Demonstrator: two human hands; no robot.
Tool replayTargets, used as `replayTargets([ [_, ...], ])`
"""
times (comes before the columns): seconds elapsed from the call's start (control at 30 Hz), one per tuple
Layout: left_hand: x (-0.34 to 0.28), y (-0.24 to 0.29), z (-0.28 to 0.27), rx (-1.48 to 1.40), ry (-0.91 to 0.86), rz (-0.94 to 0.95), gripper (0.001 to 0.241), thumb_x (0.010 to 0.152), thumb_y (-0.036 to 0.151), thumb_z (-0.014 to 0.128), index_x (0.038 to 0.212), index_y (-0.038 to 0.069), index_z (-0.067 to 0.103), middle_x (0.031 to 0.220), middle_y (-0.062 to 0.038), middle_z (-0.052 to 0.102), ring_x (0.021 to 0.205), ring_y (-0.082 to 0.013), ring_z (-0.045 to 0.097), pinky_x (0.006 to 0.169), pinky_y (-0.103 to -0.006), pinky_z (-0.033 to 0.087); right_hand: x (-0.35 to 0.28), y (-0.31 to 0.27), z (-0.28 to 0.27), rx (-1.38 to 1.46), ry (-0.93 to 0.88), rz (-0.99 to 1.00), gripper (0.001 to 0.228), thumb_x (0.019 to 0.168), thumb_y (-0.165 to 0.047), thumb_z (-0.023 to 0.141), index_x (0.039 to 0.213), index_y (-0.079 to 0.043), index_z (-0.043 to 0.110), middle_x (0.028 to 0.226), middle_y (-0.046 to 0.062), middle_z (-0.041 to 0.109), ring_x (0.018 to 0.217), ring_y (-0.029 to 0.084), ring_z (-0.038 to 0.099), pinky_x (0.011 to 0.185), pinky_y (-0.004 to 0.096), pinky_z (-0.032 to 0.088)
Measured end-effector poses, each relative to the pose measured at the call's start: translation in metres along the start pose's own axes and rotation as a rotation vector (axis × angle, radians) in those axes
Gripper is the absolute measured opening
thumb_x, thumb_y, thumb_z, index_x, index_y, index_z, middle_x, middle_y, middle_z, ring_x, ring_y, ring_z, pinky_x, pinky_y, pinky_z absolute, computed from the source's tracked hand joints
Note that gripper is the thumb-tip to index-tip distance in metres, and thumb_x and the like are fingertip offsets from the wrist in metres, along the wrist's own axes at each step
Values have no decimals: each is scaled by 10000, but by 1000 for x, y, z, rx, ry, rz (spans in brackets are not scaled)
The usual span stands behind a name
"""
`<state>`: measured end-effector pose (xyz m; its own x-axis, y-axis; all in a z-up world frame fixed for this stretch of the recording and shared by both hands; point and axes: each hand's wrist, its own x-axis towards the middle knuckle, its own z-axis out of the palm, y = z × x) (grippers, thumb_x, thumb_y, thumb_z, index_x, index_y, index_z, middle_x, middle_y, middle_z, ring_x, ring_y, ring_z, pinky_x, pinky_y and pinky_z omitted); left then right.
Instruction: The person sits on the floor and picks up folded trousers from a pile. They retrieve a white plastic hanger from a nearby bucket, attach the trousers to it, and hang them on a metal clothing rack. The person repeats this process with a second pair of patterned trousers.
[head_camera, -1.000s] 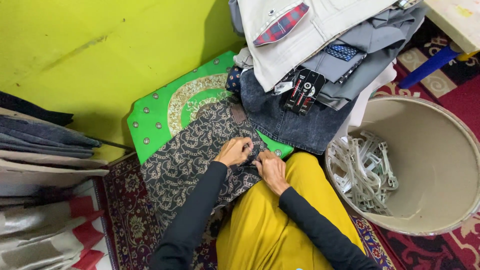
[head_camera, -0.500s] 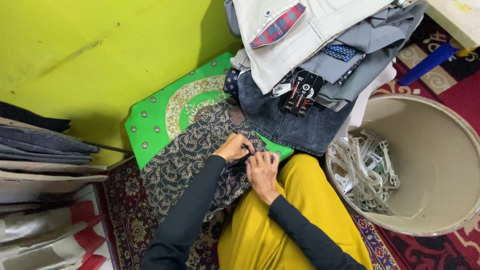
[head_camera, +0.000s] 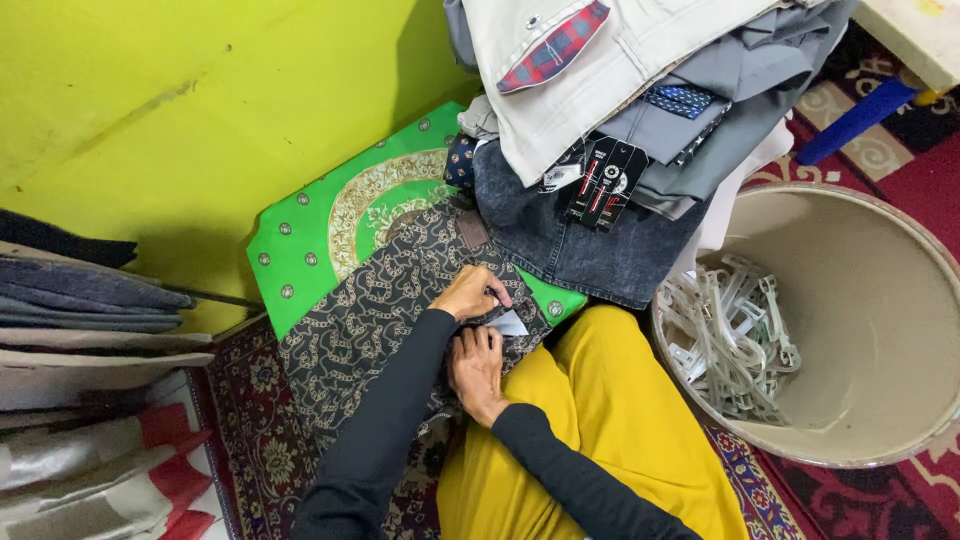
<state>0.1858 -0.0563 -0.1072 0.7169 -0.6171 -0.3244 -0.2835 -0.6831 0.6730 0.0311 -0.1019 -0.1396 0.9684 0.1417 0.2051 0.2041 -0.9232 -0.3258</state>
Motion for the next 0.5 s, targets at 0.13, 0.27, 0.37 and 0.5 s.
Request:
replayTargets([
  [0.13, -3, 4, -3, 50, 24, 1, 236, 781, 71, 709, 818, 265, 838, 944, -132, 787, 1034, -380, 716, 953, -485, 555, 2, -7, -25, -36, -32, -16, 111, 858, -217, 599, 936, -138, 600, 926, 68, 597, 1059, 232, 546, 1053, 458, 348],
  [0.27, 1, -6, 7, 39, 61, 27, 264, 796, 2, 697, 845, 217, 843, 936, -144, 787, 1032, -380, 720, 992, -477, 543, -1, 2, 32, -153, -216, 85, 147, 892, -241, 543, 1015, -161, 551, 955, 53, 584, 1043, 232, 524, 1028, 399, 347],
  [0.37, -2, -13, 14, 192, 165, 42, 259, 843, 70, 678, 835, 281, 829, 1044, -141, 773, 1098, -395, 697, 943, -510, 570, 3, 24, 16, 73, -8, -37, 288, 759, -253, 704, 1007, -109, 691, 1008, 89, 669, 1021, 251, 608, 828, 382, 479],
  [0.5, -50, -12, 15, 319, 275, 30, 205, 873, 169, 663, 875, 318, 803, 1309, -223, 663, 1069, -461, 702, 830, -531, 590, 5, 57, 75, 249, -102, 97, 240, 730, -262, 694, 894, -88, 678, 905, 106, 653, 890, 312, 663, 741, 469, 544],
])
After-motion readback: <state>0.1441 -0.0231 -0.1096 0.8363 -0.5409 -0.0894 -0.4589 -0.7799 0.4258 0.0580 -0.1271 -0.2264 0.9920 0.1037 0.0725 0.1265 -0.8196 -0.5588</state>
